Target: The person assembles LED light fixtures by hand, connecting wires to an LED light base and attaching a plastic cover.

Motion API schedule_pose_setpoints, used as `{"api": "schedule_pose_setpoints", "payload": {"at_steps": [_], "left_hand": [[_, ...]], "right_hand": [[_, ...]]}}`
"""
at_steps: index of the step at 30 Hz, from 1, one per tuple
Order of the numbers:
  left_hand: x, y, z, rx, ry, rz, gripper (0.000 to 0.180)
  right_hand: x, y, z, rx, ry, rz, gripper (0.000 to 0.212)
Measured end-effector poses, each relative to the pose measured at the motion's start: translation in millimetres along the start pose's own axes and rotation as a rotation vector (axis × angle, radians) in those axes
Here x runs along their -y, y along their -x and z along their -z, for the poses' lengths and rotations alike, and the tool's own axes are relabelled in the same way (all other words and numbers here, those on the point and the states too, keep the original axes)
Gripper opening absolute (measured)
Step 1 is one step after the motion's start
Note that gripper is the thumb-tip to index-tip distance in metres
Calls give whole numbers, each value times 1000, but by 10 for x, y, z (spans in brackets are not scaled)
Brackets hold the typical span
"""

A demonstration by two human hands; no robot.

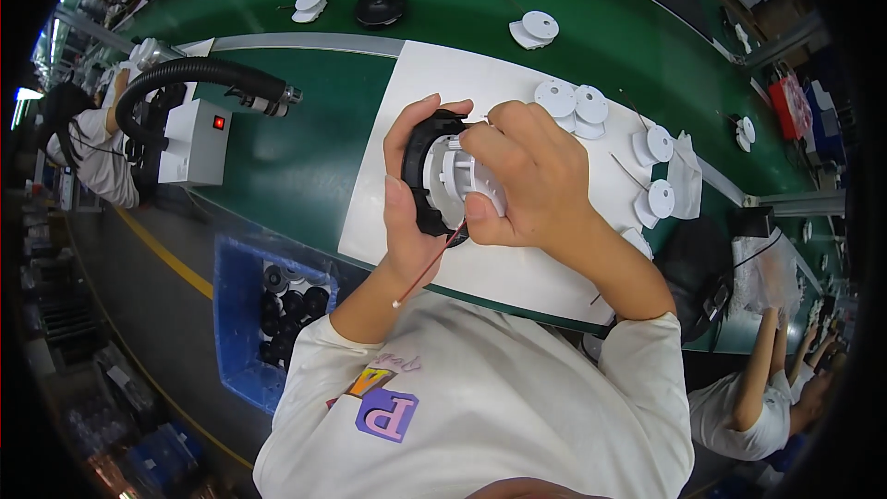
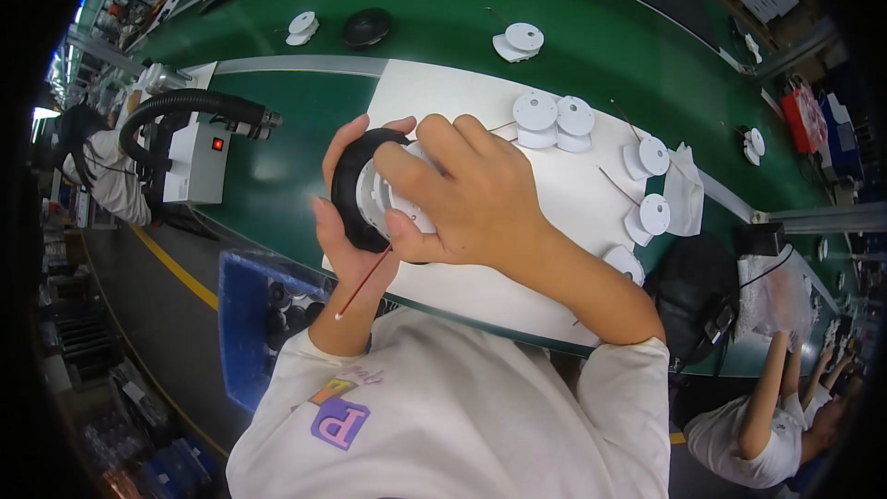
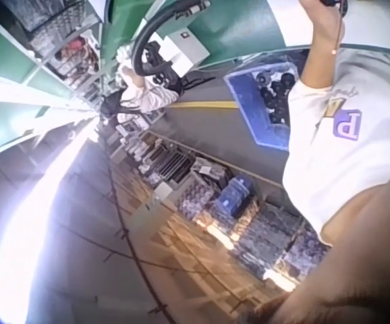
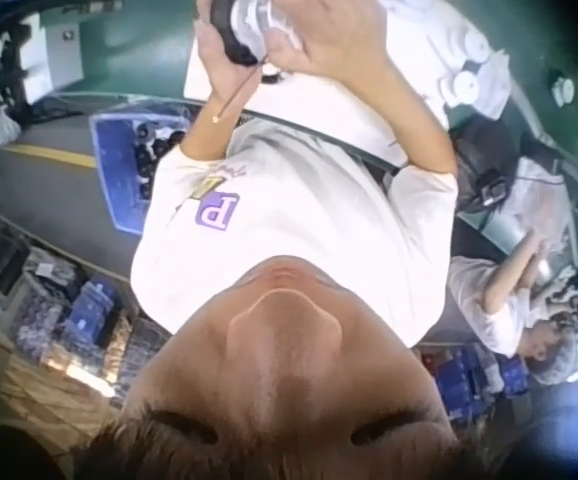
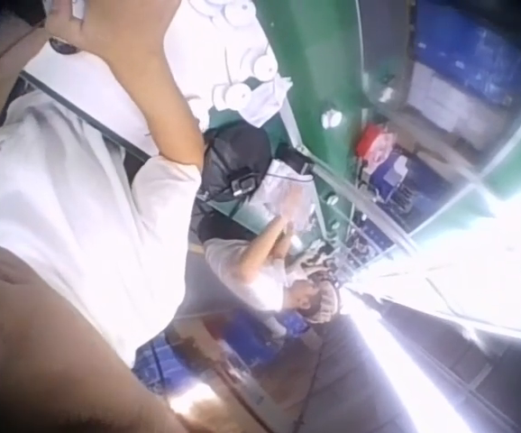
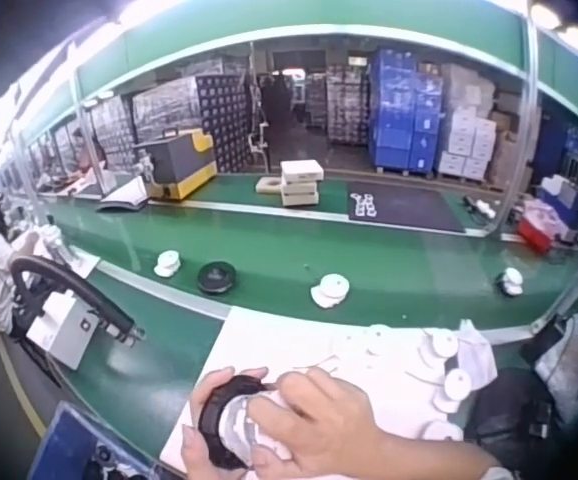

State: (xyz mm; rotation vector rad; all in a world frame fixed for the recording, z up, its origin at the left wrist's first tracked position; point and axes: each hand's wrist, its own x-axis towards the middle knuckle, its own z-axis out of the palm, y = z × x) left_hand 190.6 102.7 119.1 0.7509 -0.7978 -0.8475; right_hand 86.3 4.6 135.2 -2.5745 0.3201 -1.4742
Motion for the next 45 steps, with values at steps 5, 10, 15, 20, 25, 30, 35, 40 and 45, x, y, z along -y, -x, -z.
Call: {"api": "schedule_pose_setpoints", "payload": {"at_steps": [5,10,15,20,25,30,35,40,45], "left_hand": [[-25,23,-35,41,-119,-43,78],[-17,31,-30,49,-179,-34,77],[-6,36,-10,69,-187,-62,75],[16,34,49,131,-163,71,81],[-24,6,15,392,-173,49,90],[160,-44,-9,327,-192,-67,85],[388,-597,53,168,-153,99,57],[613,-993,-125,239,-59,92,56],[1001,-1221,-173,269,4,170,59]], "right_hand": [[78,-4,57,47,38,-1,35],[66,16,8,45,24,30,32],[82,44,-38,25,-7,0,31],[61,7,29,146,56,34,48],[-48,109,-115,20,-520,63,57],[-157,119,-313,-170,-456,-31,55],[-531,-60,-90,-20,226,-5,51],[-853,-170,129,157,238,-117,57],[-1165,-20,305,308,97,-318,55]]}}
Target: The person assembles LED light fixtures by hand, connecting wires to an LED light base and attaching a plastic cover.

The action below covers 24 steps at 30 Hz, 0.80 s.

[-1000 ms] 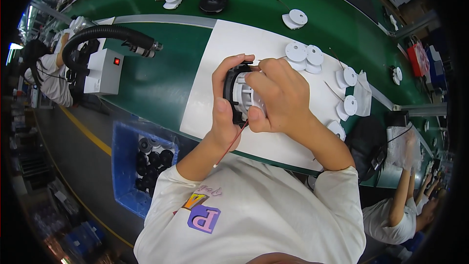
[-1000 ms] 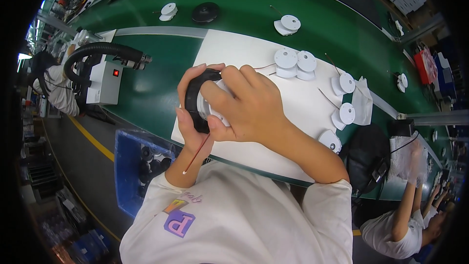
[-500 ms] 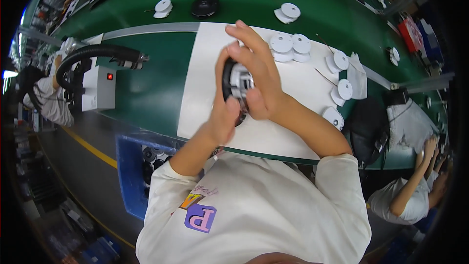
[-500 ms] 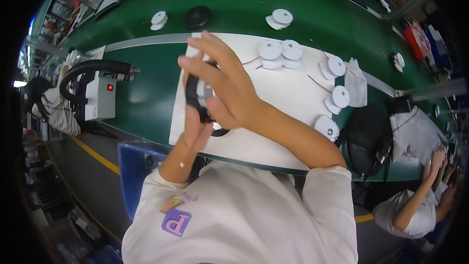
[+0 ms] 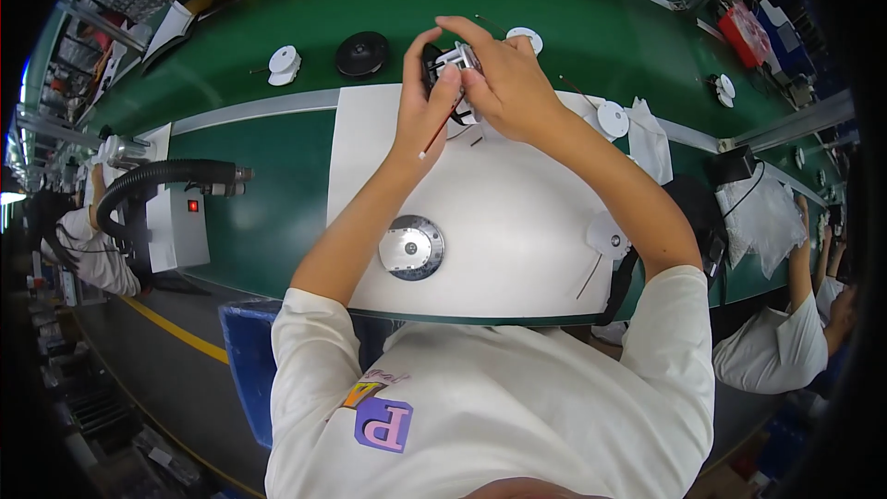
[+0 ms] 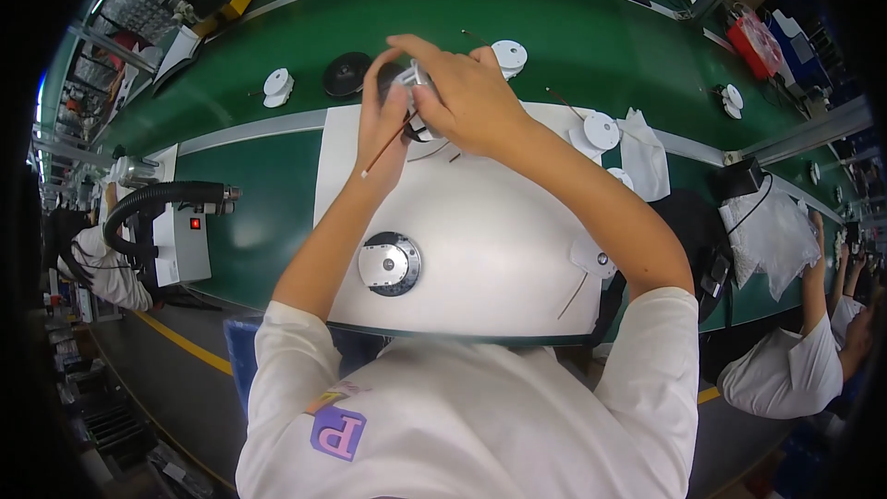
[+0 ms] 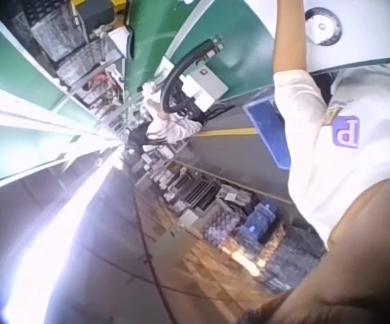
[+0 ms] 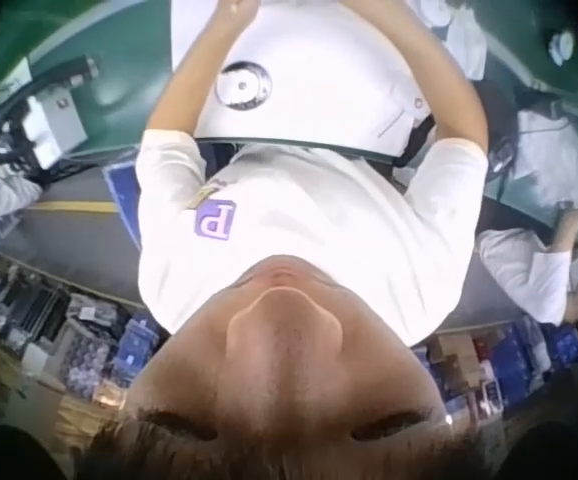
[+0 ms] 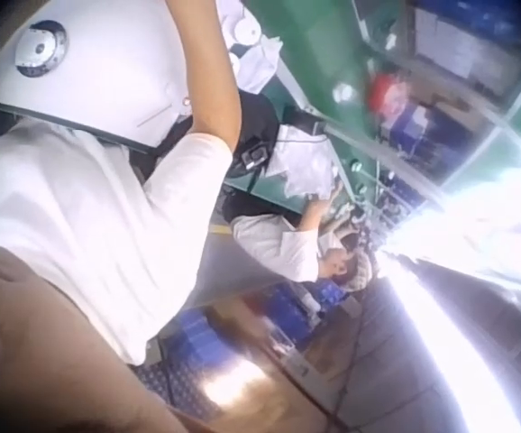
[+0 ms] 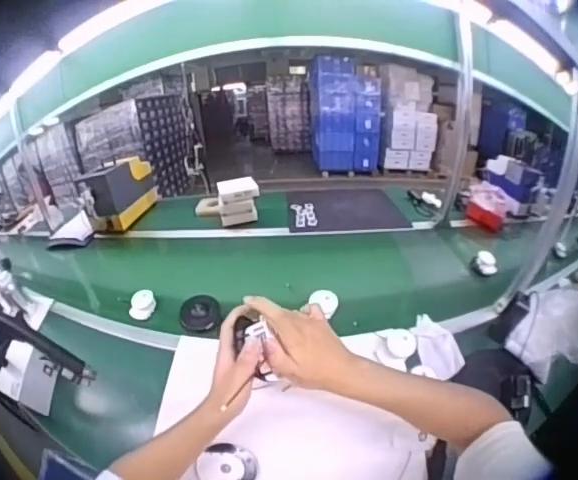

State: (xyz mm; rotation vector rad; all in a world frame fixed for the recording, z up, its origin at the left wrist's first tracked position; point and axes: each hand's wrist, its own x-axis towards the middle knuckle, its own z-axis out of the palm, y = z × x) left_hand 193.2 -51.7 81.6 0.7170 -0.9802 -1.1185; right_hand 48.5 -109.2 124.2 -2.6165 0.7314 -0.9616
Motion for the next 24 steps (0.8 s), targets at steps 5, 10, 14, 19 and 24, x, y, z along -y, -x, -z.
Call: {"api": "schedule_pose_setpoints", "payload": {"at_steps": [5,10,14,19,24], "left_hand": [[55,-278,22,58,-61,115,63],[112,-834,853,-9,-1442,-154,78],[207,-1079,1219,-77,-1941,66,88],[327,-1240,1309,60,-1767,310,84],[108,-750,1041,30,-1565,196,76]], "right_hand": [[-479,42,-84,-42,-168,-143,49],[-1449,21,249,78,481,-490,50],[-2470,258,514,243,958,-671,55],[-2680,300,457,477,940,-947,58],[-1967,51,223,194,926,-468,61]]}}
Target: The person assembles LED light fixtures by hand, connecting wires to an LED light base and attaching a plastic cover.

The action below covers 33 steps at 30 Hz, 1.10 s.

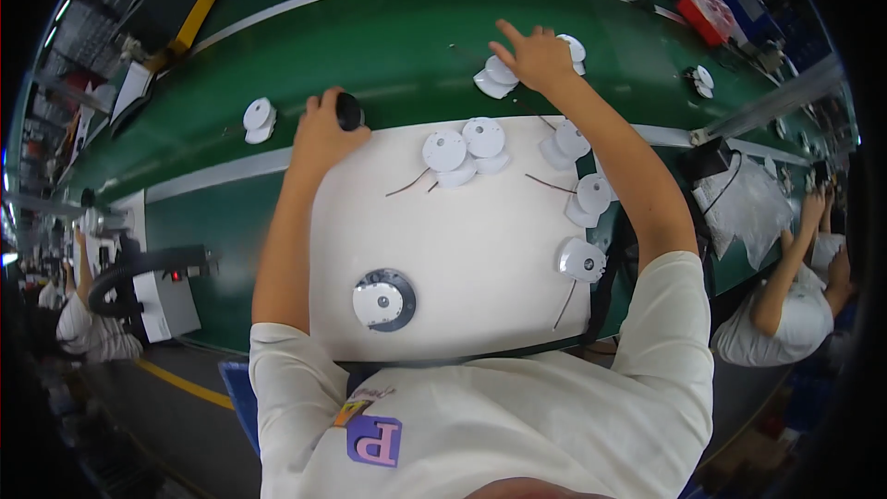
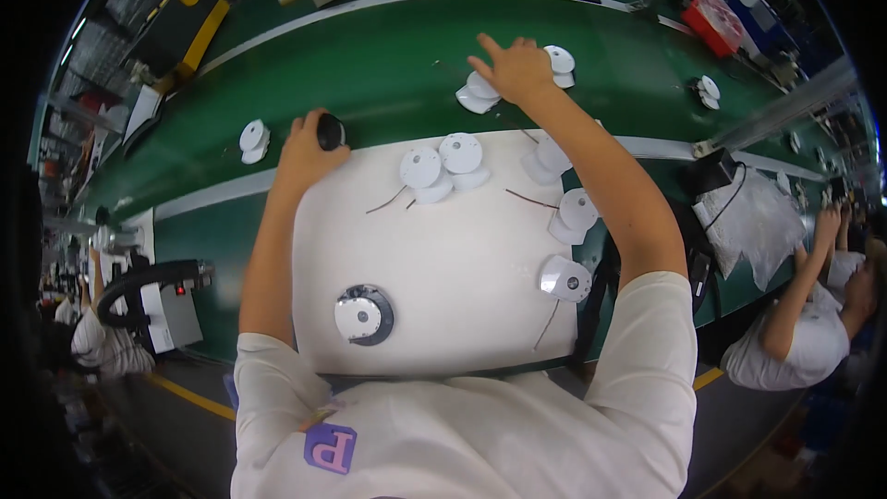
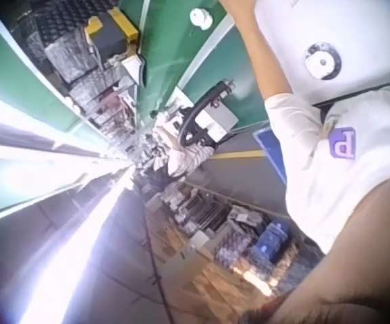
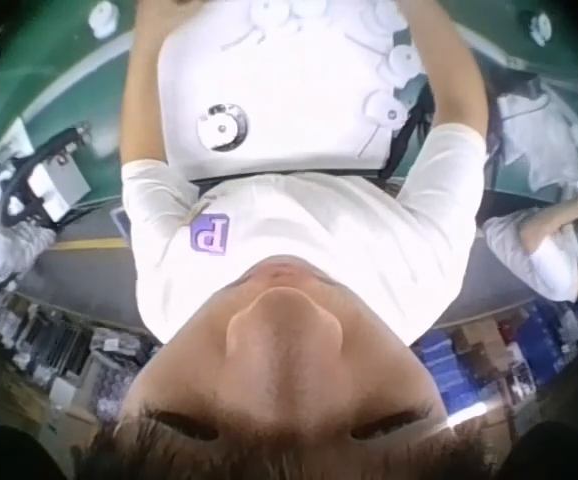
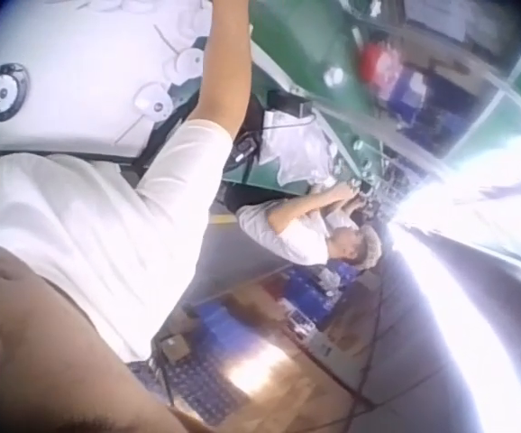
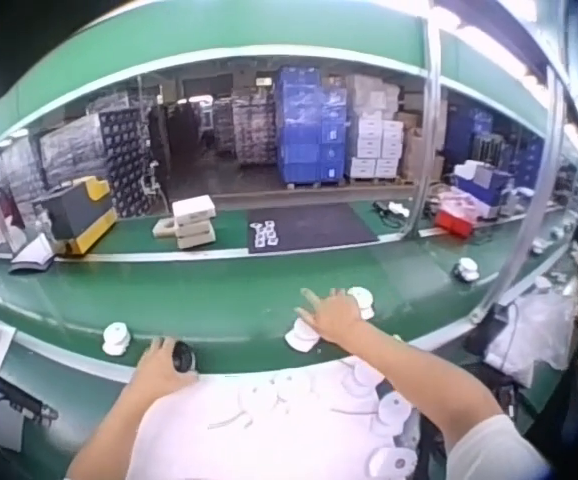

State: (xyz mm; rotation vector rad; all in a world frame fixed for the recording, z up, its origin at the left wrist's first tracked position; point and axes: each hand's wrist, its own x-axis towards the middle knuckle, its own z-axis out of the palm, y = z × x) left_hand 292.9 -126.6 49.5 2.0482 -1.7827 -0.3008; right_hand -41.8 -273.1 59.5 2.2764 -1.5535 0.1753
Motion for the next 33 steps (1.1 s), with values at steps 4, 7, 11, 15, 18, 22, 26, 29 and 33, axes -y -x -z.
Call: {"api": "schedule_pose_setpoints", "payload": {"at_steps": [4,7,11,15,18,22,26,29,33], "left_hand": [[-210,872,67,144,108,-71,75],[-364,1347,162,222,80,-87,79],[-292,1614,176,-23,183,-126,76],[74,1828,243,-280,1235,258,67],[480,1912,392,-268,2496,341,61],[916,1774,373,-463,2752,251,54],[974,1873,394,-555,2751,203,50],[901,2152,417,-728,2653,255,51],[865,2726,434,-655,2607,272,50]], "right_hand": [[315,22,98,327,-109,12,58],[292,-18,-46,462,-59,-14,50],[205,-33,-166,297,-161,18,45],[350,4,267,-30,-454,54,45],[692,119,745,658,-2258,-317,45],[1554,212,838,860,-2522,-243,44],[2537,419,1033,1067,-2573,-123,44],[3219,574,1013,1257,-2497,24,38],[3853,778,903,1252,-2325,-22,30]]}}
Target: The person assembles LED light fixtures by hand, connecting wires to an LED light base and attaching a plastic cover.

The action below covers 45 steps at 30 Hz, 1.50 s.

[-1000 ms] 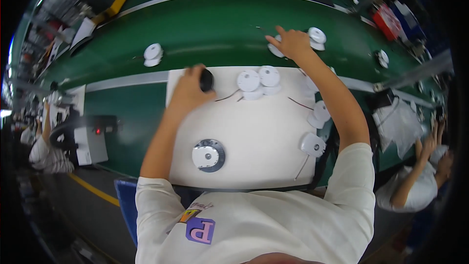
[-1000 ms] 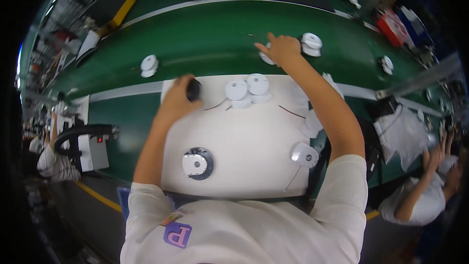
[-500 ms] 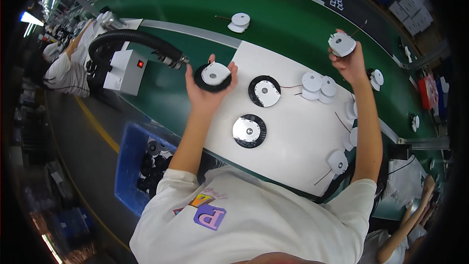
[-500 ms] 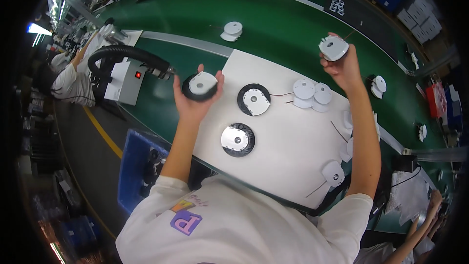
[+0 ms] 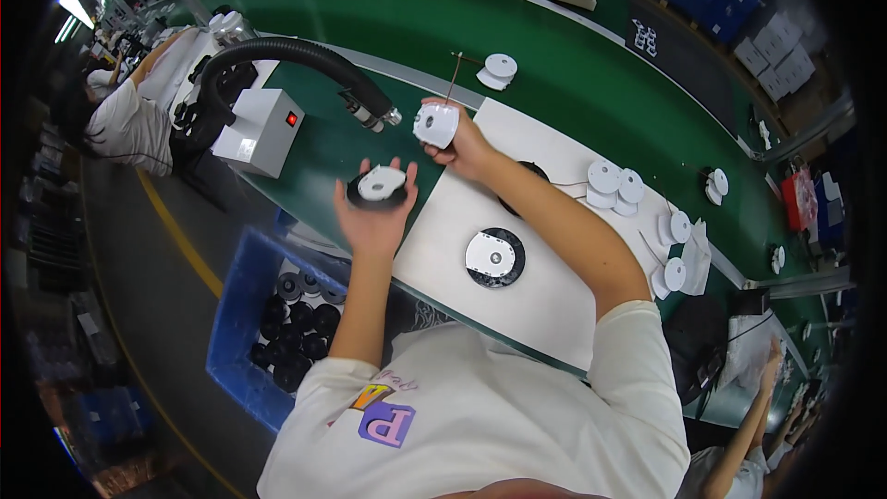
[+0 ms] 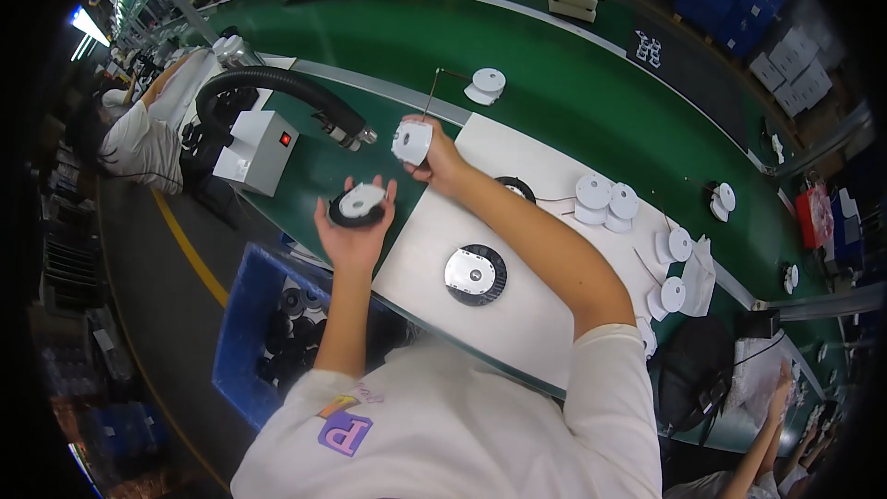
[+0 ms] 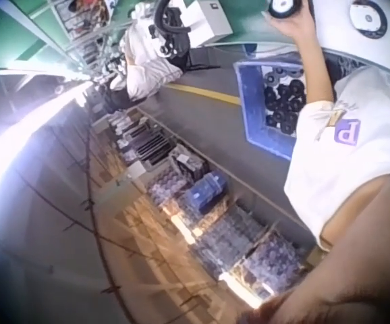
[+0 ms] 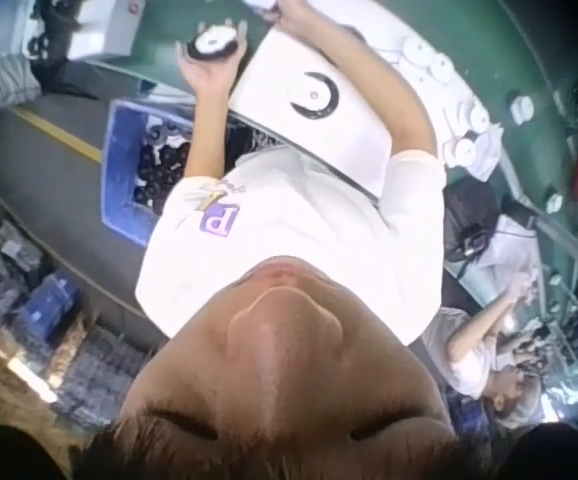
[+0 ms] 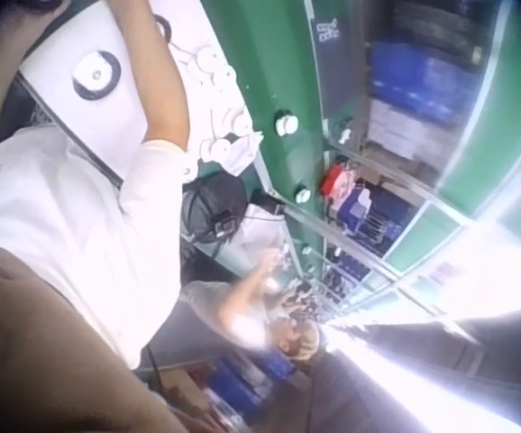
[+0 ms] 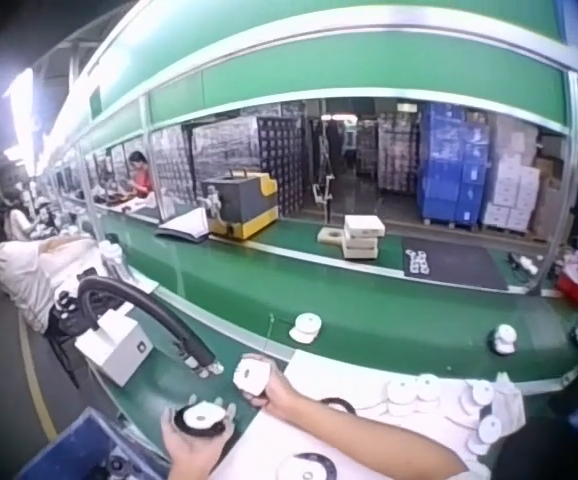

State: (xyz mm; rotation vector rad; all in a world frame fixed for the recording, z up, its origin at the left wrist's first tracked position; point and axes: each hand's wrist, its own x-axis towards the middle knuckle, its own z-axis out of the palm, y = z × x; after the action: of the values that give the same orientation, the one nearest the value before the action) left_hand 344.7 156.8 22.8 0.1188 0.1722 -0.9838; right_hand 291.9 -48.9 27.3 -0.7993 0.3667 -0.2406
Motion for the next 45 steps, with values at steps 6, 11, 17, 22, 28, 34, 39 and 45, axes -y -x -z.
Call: {"api": "schedule_pose_setpoints", "payload": {"at_steps": [6,11,17,22,28,34,39,45], "left_hand": [[-285,488,32,62,-24,-23,50],[-509,611,137,36,94,98,64],[-379,573,48,144,74,78,63],[-420,549,-18,48,117,76,65],[-456,335,-29,-59,-234,-50,63],[-355,-416,-225,-47,-158,32,56],[137,-724,-323,7,-168,138,63],[812,-313,-449,195,-267,308,65]], "right_hand": [[-151,19,-214,56,-122,-43,37],[-182,187,-150,134,-230,-55,37],[-306,-156,-118,191,-248,-59,36],[-326,-88,-255,-44,-216,-102,35],[-369,-33,-155,130,-289,-95,40],[0,408,-161,156,-285,-115,38],[378,1269,-353,230,-273,97,47],[507,1816,-199,42,199,500,31]]}}
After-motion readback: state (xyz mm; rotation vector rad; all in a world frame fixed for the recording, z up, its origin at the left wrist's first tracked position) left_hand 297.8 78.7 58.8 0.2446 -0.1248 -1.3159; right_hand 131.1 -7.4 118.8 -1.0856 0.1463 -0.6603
